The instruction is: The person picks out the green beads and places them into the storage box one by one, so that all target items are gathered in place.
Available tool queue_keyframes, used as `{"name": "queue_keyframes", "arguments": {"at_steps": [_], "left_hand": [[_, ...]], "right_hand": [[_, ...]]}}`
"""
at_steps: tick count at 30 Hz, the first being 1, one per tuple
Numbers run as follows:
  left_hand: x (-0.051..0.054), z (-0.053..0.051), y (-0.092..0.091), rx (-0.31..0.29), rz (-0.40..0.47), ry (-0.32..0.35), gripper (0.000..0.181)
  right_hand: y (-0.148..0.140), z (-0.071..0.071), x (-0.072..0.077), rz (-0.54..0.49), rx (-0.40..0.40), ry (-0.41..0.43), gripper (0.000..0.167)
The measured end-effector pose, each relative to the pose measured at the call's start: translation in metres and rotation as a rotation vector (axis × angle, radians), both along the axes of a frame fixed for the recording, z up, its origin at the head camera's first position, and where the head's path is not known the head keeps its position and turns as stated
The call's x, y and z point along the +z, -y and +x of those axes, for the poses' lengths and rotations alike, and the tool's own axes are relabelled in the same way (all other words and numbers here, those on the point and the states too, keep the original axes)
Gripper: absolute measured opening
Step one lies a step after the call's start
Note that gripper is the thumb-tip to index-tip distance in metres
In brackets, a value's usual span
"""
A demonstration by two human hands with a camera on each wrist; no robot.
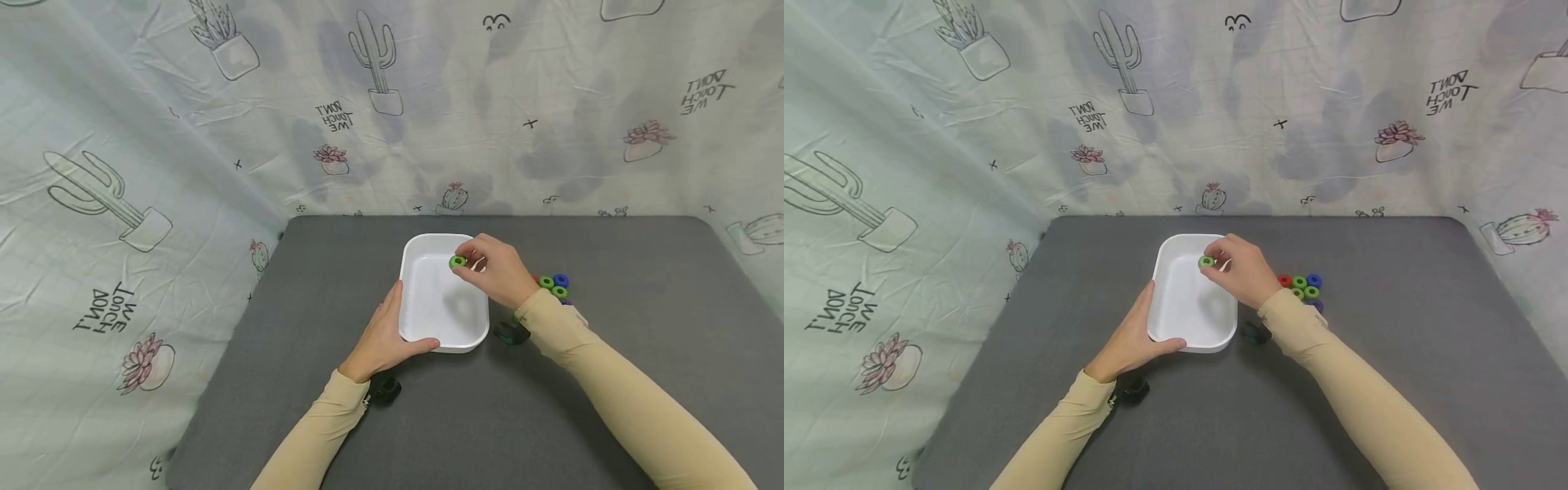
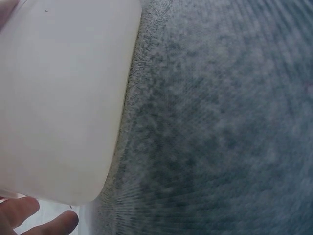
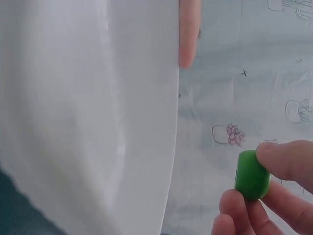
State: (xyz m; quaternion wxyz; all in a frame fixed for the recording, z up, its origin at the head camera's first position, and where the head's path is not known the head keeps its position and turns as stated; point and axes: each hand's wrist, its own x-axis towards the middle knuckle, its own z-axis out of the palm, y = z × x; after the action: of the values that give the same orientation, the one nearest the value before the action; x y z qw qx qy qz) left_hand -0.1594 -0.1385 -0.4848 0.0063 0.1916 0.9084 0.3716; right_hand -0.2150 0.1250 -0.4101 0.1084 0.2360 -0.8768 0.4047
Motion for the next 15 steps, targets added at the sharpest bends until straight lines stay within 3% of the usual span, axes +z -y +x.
{"name": "queue_keyframes", "arguments": {"at_steps": [8, 15], "left_hand": [[-0.001, 0.001, 0.000, -0.008, 0.008, -0.007, 0.132], [0.000, 0.001, 0.002, -0.008, -0.001, -0.004, 0.133]], "right_hand": [[0.024, -0.017, 0.005, -0.034, -0.028, 0.089, 0.025], [0.043, -0.032, -0.002, -0.016, -0.054, 0.171, 0.025]]}}
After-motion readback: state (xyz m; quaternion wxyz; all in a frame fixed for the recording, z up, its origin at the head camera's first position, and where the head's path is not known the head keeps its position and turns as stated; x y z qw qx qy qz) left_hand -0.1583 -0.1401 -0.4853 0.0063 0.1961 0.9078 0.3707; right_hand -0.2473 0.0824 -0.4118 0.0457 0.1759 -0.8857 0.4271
